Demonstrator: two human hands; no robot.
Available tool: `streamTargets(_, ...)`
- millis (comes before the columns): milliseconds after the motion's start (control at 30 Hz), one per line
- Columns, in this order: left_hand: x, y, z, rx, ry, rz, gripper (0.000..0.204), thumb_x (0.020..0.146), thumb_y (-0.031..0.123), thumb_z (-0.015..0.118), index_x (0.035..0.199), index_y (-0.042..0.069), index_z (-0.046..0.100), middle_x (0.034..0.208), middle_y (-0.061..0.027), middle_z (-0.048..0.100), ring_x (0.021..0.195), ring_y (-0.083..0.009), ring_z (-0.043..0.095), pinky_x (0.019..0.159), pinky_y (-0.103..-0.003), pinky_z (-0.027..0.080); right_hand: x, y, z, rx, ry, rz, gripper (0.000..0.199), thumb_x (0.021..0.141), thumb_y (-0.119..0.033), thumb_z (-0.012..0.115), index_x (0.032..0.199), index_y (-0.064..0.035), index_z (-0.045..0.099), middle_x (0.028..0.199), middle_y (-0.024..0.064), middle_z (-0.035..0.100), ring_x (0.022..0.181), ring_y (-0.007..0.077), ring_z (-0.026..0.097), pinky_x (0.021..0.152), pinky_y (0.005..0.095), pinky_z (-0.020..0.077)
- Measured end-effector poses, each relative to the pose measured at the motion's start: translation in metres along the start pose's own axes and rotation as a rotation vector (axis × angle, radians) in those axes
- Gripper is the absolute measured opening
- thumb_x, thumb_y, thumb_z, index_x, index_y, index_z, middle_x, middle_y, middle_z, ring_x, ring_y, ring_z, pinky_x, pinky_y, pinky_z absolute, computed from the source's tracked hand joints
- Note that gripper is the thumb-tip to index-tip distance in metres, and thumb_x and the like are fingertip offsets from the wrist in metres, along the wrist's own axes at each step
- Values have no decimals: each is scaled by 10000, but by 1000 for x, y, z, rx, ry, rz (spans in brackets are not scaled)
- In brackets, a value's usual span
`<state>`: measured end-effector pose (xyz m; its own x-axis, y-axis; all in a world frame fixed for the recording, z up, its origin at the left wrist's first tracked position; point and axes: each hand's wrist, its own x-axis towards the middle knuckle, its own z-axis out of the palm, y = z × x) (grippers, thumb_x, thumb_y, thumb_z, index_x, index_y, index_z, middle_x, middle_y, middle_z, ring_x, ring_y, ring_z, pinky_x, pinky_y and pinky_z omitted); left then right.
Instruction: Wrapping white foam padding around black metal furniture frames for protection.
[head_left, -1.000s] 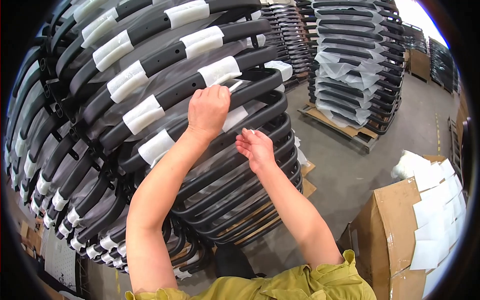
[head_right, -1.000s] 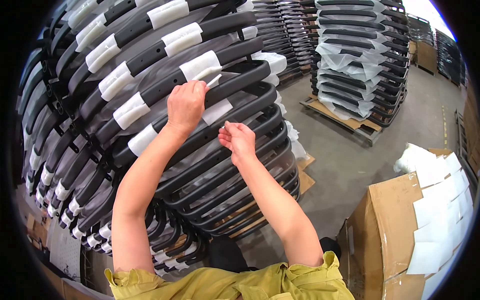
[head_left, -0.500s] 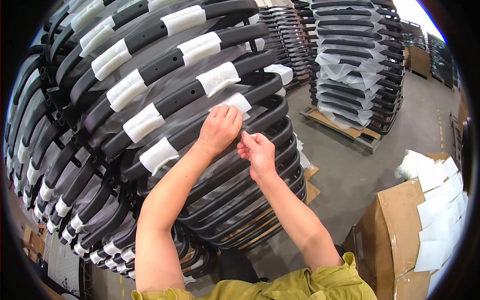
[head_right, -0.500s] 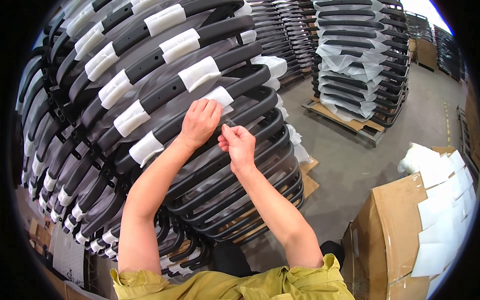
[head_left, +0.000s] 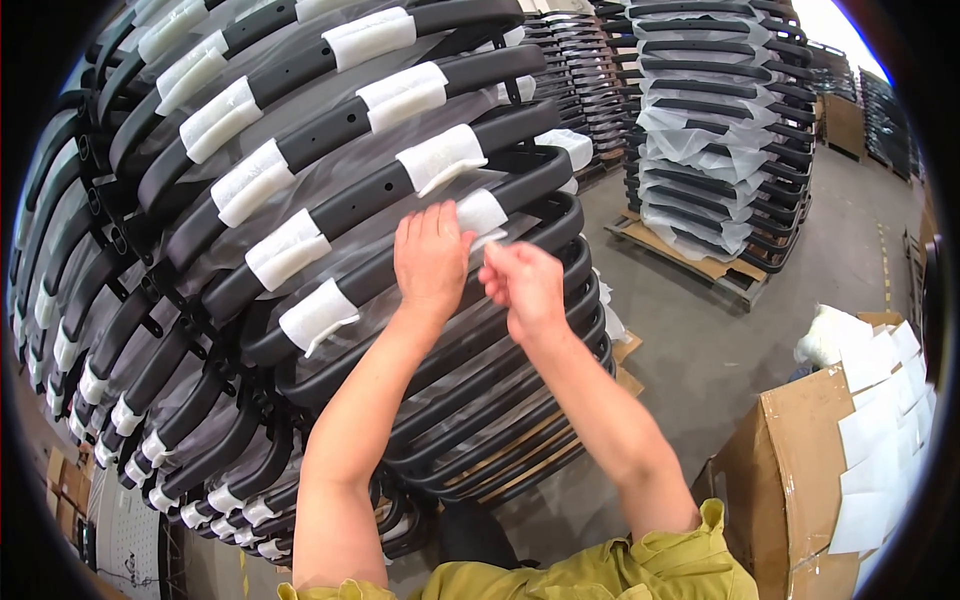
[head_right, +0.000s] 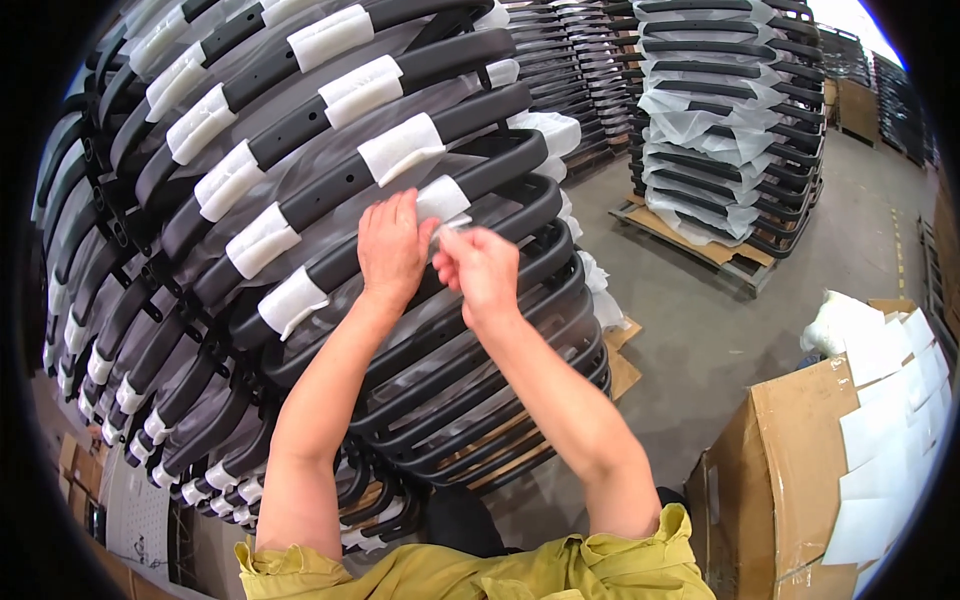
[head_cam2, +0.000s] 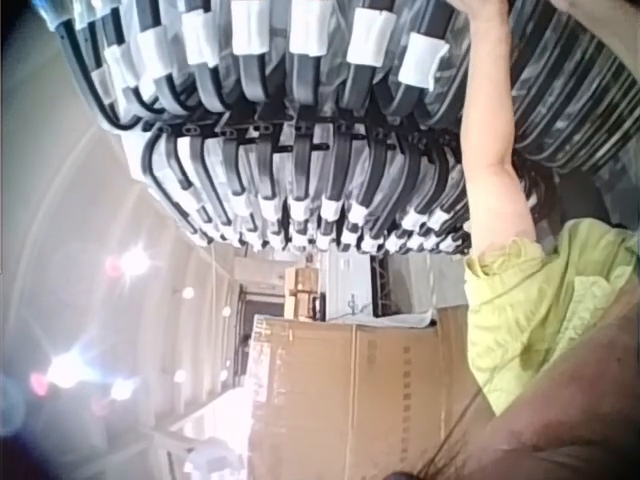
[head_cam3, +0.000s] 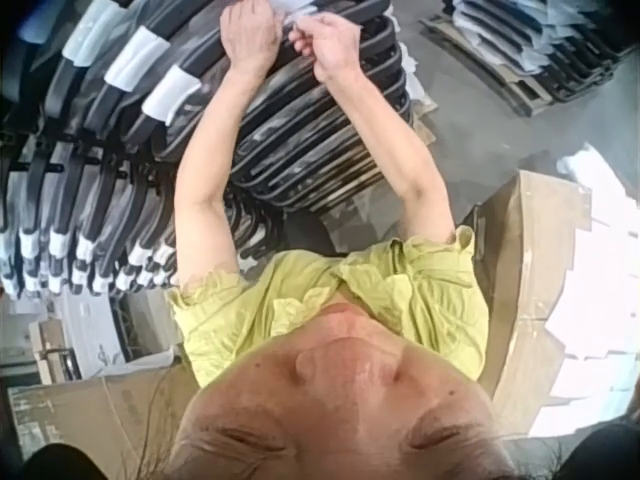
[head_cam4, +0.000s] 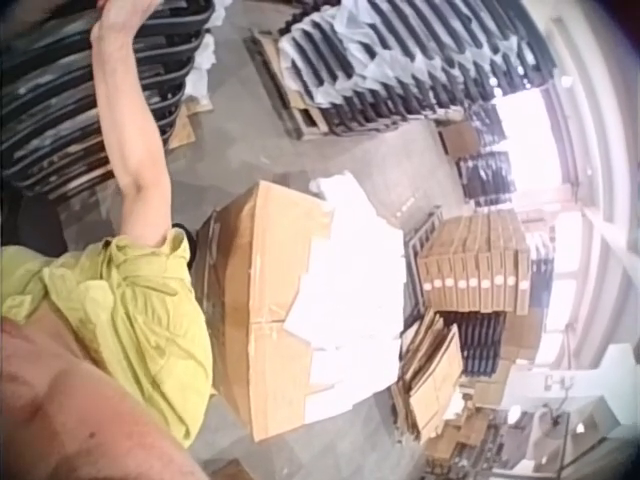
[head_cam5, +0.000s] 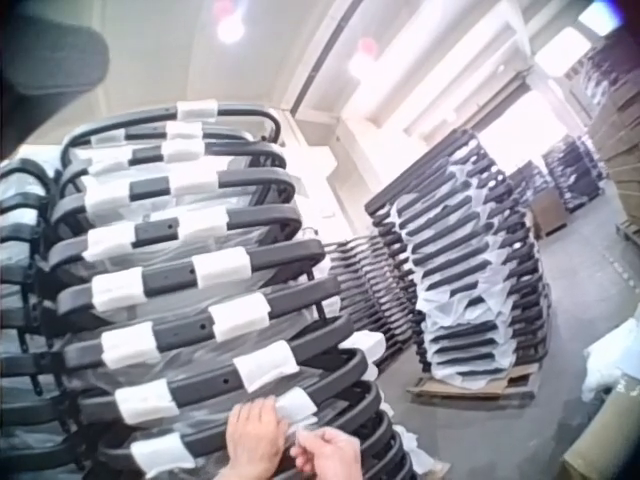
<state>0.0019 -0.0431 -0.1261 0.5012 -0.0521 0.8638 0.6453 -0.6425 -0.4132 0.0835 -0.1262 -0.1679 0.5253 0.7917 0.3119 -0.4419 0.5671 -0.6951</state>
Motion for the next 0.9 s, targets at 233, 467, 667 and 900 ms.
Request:
streamTargets(233, 23, -2, -29, -381, -322, -101, 308, 655, 105, 559, 945, 7, 526, 914, -154, 564, 875, -313, 522, 782, -401, 403, 66, -29, 25, -259, -77, 36, 215, 733, -143, 637, 600, 2, 551, 549, 65, 551, 398, 86, 446, 339, 204, 316)
streamTargets(467, 24, -2, -21, -376, -283, -479, 232, 647, 237, 629, 834, 101, 640, 741, -143, 613, 735, -317, 584, 664, -417, 447, 58, -61, 12, -249, -300, 249, 649, 775, -571, 444, 891, 63, 522, 769, 147, 598, 575, 175, 586, 500, 247, 490)
streamTargets(667, 31, 10, -14, -211, -234, -567, 306, 718, 426, 556, 780, 139, 643, 749, -98, 617, 734, -289, 589, 641, -401, 449, -15, -138, -51, -734, -171, 101, 558, 813, -491, 451, 868, 58, 538, 740, 129, 585, 550, 153, 554, 517, 254, 472)
streamTargets(900, 23, -43, 17, -93, -240, -495, 327, 812, 358, 444, 1037, 162, 578, 967, -113, 589, 897, -311, 555, 734, -398, 439, -158, -253, -137, -1464, 143, -14, 348, 785, -329, 568, 709, 10, 591, 613, 30, 573, 533, 91, 547, 497, 224, 455)
